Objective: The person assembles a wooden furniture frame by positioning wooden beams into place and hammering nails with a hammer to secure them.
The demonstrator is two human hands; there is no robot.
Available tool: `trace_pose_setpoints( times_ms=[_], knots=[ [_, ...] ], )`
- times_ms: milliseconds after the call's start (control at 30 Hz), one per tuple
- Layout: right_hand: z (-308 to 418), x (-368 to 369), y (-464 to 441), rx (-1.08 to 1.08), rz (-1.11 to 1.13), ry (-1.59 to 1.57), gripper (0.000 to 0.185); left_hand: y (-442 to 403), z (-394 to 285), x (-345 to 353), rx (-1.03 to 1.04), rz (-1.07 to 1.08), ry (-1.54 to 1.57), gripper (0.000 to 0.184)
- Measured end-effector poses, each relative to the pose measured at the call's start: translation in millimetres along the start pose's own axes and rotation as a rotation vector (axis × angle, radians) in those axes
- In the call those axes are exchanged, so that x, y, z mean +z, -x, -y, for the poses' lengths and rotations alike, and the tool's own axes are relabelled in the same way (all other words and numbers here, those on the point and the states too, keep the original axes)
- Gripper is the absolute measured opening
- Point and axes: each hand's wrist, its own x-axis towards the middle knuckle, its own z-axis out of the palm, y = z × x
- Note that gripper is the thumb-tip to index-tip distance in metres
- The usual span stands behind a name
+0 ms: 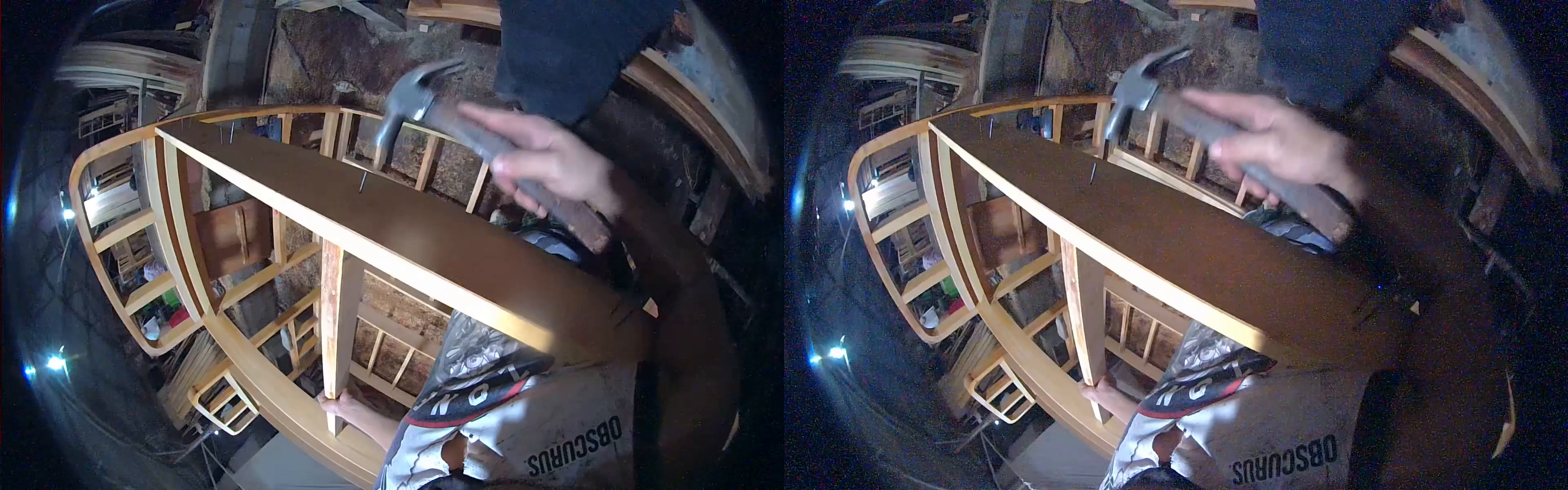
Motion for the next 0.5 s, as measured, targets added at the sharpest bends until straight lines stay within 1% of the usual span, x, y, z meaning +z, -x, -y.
trace_pose_setpoints(
  times_ms=[33, 67, 133, 167, 200, 267, 333, 367, 400, 467, 500],
  knots=[
    [-2.7, -6.8, 0.1, -0.046, -0.067, -0.026, 0.076, -2.6, 0.4, -4.9, 0.048, 0.04, -0.04, 0.035],
    [5.0, -16.7, -0.7, -0.084, -0.157, 0.025, 0.079, -0.8, 3.2, -12.7, 0.131, 0.109, -0.098, 0.035],
    [19.9, -18.1, -3.7, -0.079, -0.417, -0.152, 0.076, 6.1, 7.1, -15.4, 0.19, 0.151, -0.142, 0.035],
    [12.3, -13.6, -5.0, -0.075, -0.414, -0.151, 0.076, 23.4, -1.7, 3.6, 0.072, 0.035, -0.061, 0.032],
    [-0.7, -7.2, -5.9, -0.068, -0.178, 0.018, 0.078, 38.0, -6.0, 12.7, 0.033, -0.004, -0.043, 0.032],
    [-1.5, 28.7, 3.6, 0.056, 0.211, -0.021, 0.077, 67.7, -14.6, 31.4, -0.043, -0.083, -0.004, 0.033],
    [8.9, 8.7, 2.4, 0.062, 0.172, 0.01, 0.072, 39.6, -21.2, 26.4, -0.026, -0.066, 0.022, 0.033],
    [5.5, -0.7, 0.4, -0.031, 0.158, 0.074, 0.073, 27.2, -13.3, 25.1, -0.034, -0.062, 0.049, 0.033],
    [0.9, -8.3, -1.4, -0.149, 0.088, 0.087, 0.075, 15.1, -7.0, 21.3, -0.04, -0.064, 0.072, 0.034],
    [19.3, -17.1, -0.7, -0.105, -0.193, 0.121, 0.077, -3.1, -5.5, 11.2, -0.043, -0.073, 0.104, 0.034],
    [29.7, -8.9, -0.2, -0.119, -0.387, 0.071, 0.077, -6.7, -3.9, 5.0, -0.054, -0.07, 0.109, 0.034]
  ],
)
